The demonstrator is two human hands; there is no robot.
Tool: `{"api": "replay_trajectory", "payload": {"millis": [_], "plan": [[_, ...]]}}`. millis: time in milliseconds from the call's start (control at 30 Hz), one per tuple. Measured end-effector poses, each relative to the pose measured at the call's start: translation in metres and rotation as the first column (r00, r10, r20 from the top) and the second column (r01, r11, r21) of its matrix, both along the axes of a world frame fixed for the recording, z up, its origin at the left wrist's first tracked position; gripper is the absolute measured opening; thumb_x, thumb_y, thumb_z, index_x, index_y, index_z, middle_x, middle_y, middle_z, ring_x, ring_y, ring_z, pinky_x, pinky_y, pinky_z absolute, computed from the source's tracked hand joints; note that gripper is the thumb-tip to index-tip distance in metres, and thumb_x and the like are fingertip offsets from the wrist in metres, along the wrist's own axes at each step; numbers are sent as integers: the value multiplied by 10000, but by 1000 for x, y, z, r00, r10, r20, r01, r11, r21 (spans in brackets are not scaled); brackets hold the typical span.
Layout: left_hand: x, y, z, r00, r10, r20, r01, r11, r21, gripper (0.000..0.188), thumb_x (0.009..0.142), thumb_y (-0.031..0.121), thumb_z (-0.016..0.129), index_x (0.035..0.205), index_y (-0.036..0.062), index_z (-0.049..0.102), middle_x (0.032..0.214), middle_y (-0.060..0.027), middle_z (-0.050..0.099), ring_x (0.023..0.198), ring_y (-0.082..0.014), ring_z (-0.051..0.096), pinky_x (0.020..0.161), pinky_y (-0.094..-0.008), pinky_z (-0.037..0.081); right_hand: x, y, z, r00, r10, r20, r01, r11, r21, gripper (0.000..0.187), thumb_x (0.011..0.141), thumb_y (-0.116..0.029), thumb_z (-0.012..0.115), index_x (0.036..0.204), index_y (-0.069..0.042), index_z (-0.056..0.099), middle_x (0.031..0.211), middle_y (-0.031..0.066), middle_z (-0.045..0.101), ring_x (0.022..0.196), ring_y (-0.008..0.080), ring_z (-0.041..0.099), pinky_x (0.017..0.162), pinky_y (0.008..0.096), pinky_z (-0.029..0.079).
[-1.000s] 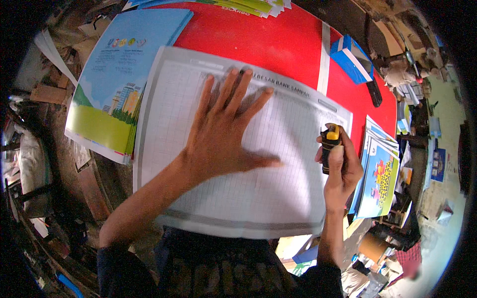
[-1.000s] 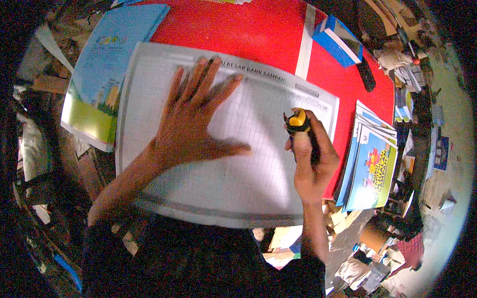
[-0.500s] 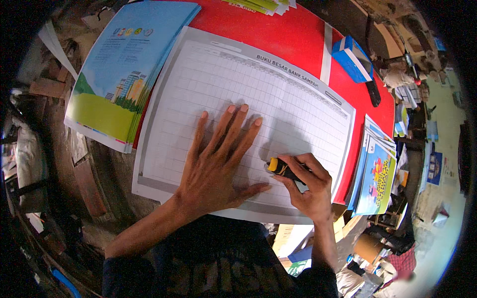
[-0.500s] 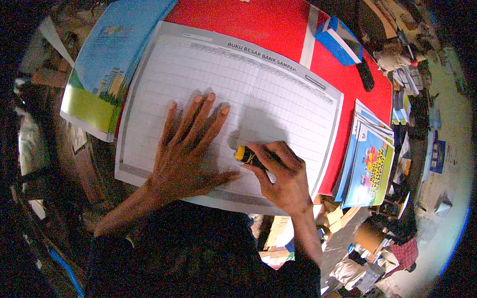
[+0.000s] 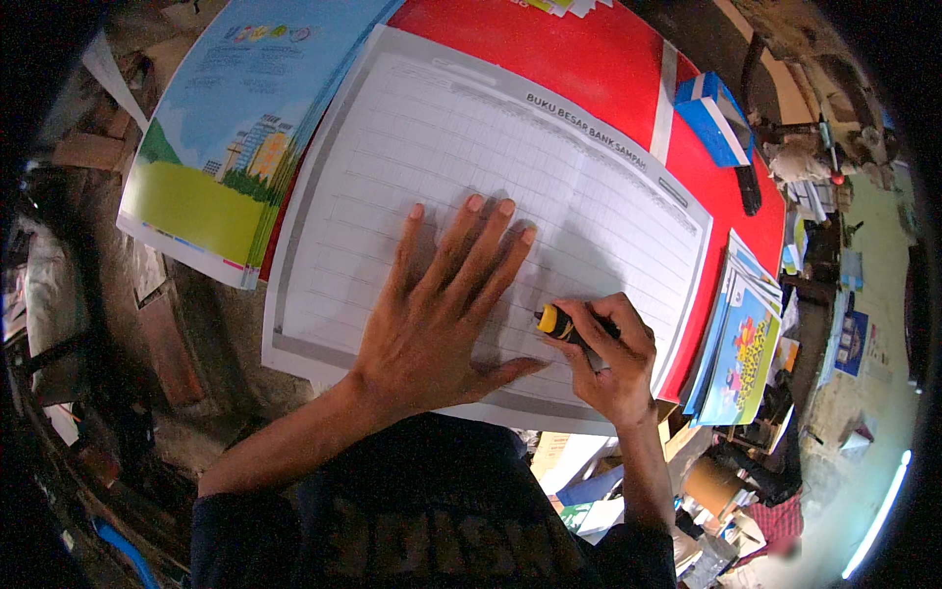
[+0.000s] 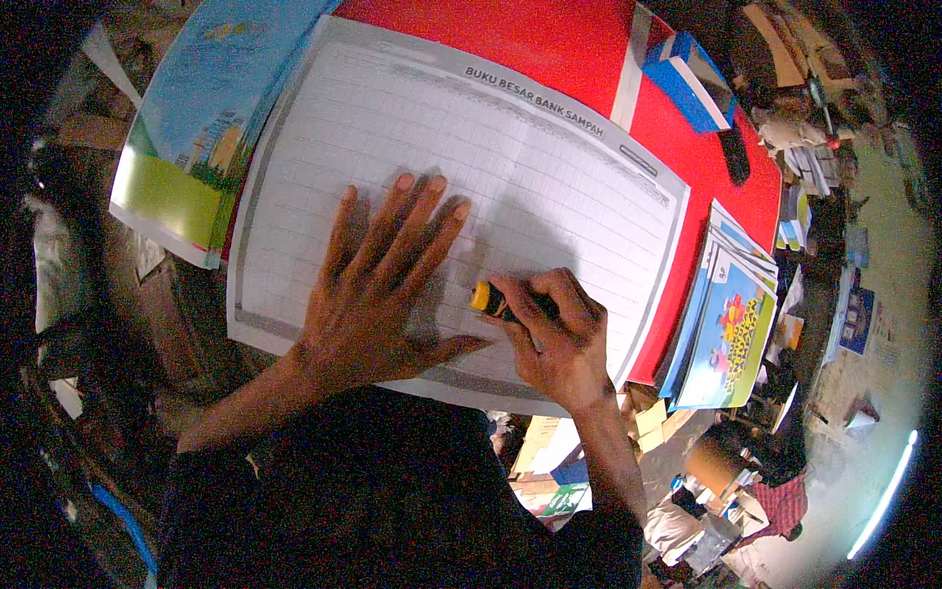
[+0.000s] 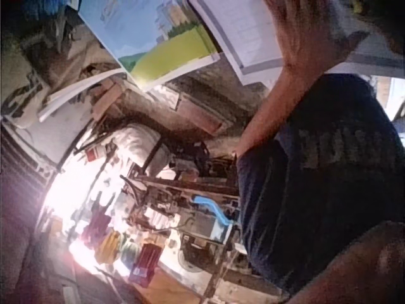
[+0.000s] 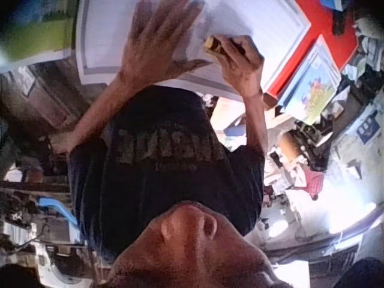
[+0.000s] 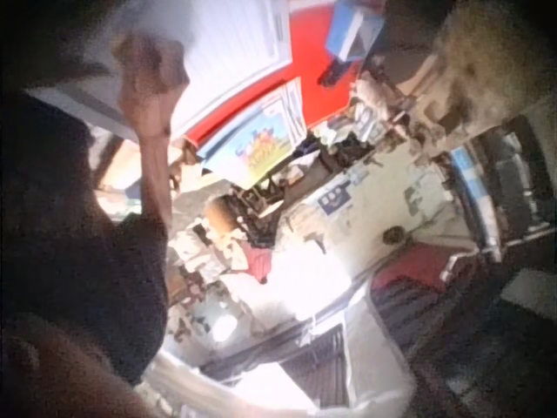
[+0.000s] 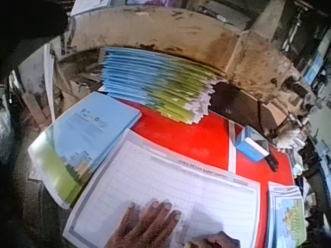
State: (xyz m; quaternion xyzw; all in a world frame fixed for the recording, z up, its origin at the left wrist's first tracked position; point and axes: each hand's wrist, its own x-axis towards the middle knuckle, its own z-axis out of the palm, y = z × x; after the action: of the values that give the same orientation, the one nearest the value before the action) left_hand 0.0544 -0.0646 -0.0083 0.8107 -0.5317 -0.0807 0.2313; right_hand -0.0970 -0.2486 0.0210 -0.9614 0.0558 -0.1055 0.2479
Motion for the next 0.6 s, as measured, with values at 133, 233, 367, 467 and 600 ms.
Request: {"api": "replay_trajectory", "payload": {"millis": [133,233,367,467,600], "plan": [[-1,0,-4,1000,-10,-18,10,1000,-6,1214,706,723,778,1627,85,310,1702,-173,257,1588,-387,205,1251,-679,117,4,3,3,998,-65,-15,66,989,130,453,751,7,855,1185,30,726,940,128,669,797,204,693,691,302,559],[-1,0,-4,999,-27,32,25,998,57,1211,787,846,629,1639,68,263,1710,-179,190,1599,-365,132,1272,-673,47,6,4,8,987,-134,-84,152,949,278,427,786,-28,849,1192,-15,717,963,130,683,841,272,715,714,359,583],[0,1,-3,1000,-7,-9,7,1000,-14,1228,701,721,784,1632,87,297,1704,-175,251,1589,-385,206,1254,-676,102,3,-1,7,993,-80,-90,101,961,258,436,794,-28,849,1207,-6,711,993,145,701,849,280,722,727,356,585],[1,1,-1,1000,-9,-11,8,1000,-13,1224,706,724,778,1633,87,295,1704,-172,252,1589,-384,206,1257,-670,98,3,-1,8,995,-59,-75,76,968,239,444,792,-31,853,1212,-8,713,1003,151,708,851,284,723,734,359,587],[1,1,-2,1000,3,-7,-3,1000,-23,1213,719,744,756,1633,90,301,1704,-158,260,1591,-374,203,1259,-665,100,6,-3,6,996,-60,-66,74,968,241,444,781,-38,866,1198,-4,718,986,156,716,851,289,732,736,348,589]]}}
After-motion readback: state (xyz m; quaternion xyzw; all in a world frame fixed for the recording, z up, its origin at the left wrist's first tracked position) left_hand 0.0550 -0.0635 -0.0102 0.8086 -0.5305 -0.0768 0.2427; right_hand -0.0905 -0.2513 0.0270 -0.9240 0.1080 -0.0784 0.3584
